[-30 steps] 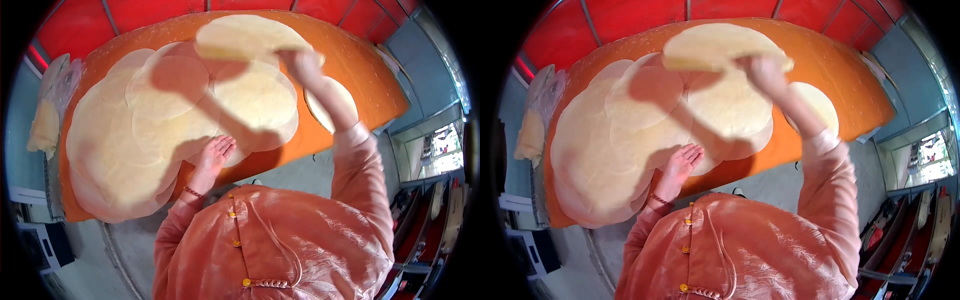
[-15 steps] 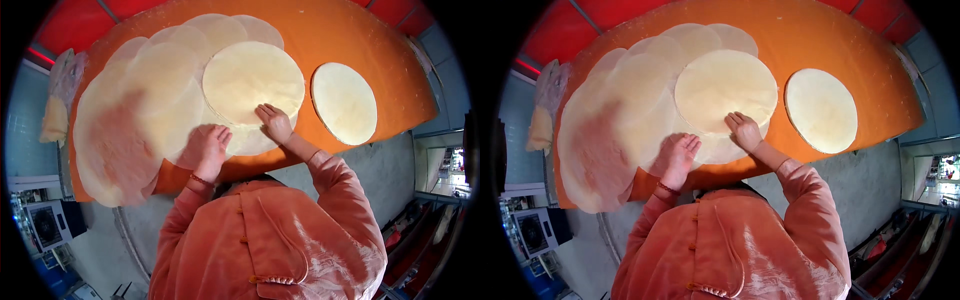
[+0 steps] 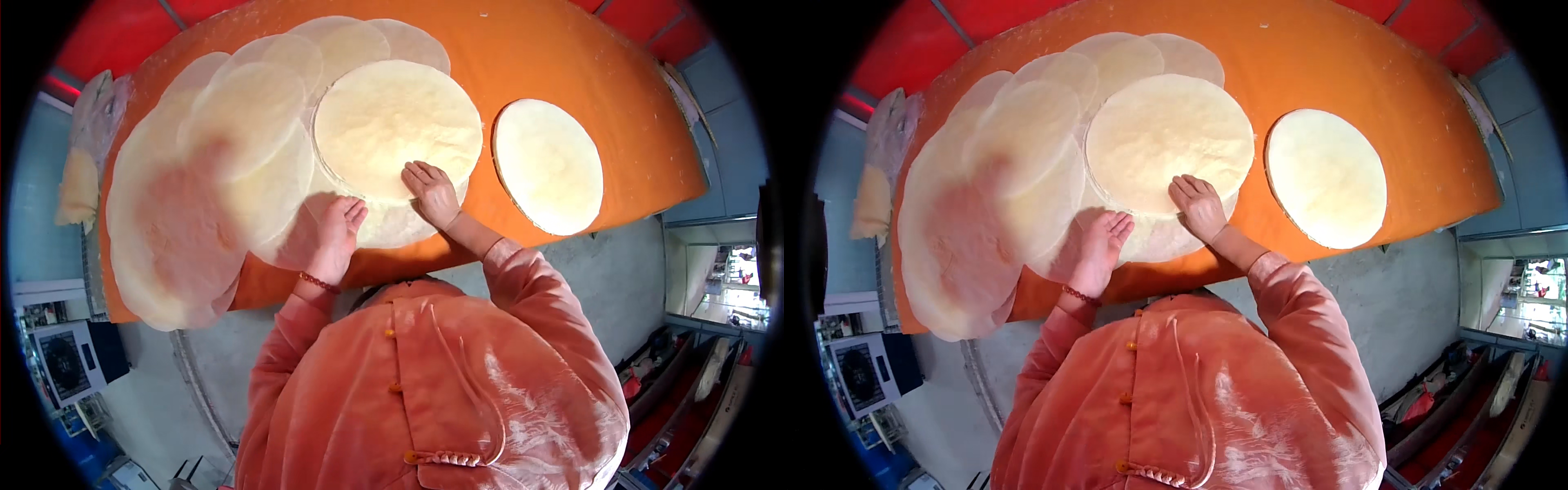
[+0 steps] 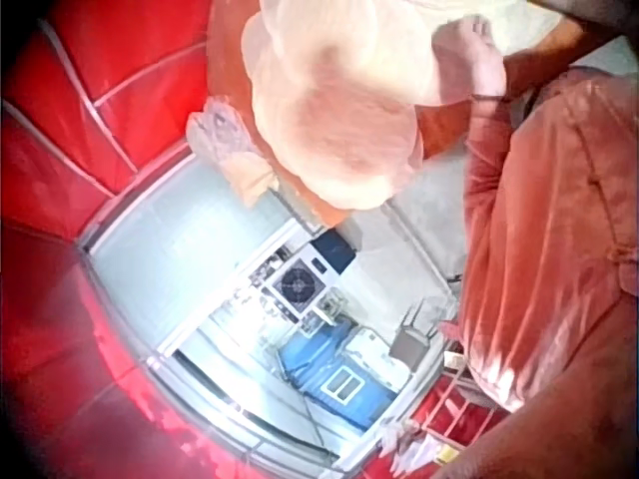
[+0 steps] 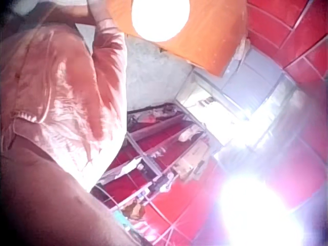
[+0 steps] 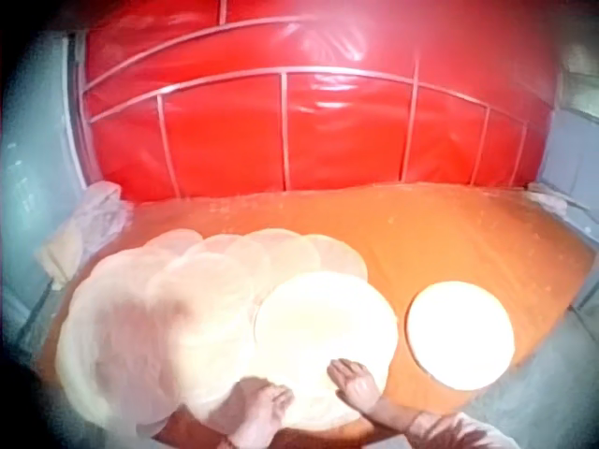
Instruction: The person stacks thin flatbreads by hand on a table, occasionally moving a finished stack to the side to start a new one.
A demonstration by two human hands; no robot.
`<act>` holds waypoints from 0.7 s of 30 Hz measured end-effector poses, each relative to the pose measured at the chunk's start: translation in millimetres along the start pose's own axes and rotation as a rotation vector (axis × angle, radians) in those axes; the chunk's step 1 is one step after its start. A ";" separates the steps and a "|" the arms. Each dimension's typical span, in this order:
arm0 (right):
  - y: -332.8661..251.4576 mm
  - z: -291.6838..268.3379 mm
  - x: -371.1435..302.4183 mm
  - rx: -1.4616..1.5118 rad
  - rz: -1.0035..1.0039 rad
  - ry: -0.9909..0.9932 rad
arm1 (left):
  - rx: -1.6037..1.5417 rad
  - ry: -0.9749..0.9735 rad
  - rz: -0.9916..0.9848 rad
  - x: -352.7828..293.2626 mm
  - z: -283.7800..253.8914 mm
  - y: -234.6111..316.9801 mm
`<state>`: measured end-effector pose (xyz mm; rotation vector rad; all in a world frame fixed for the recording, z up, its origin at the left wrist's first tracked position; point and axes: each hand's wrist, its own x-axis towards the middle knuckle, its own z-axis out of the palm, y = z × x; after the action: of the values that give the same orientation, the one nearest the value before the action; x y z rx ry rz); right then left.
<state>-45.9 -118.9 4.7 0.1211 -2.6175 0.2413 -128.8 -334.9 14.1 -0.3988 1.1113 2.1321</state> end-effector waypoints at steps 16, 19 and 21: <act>-16.0 -11.2 19.1 0.215 0.090 -0.029 | 0.199 -0.496 0.069 40.5 1.3 23.3; -1.1 -5.1 31.9 0.189 0.215 -0.031 | 0.369 -0.742 0.306 51.8 6.6 20.9; 35.6 -21.9 58.5 -0.053 0.262 -0.168 | -0.353 -0.615 -0.076 31.1 29.2 33.6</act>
<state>-90.9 -82.2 47.1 -0.2305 -2.8020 0.2613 -173.3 -311.1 34.3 0.0679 0.3689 2.1617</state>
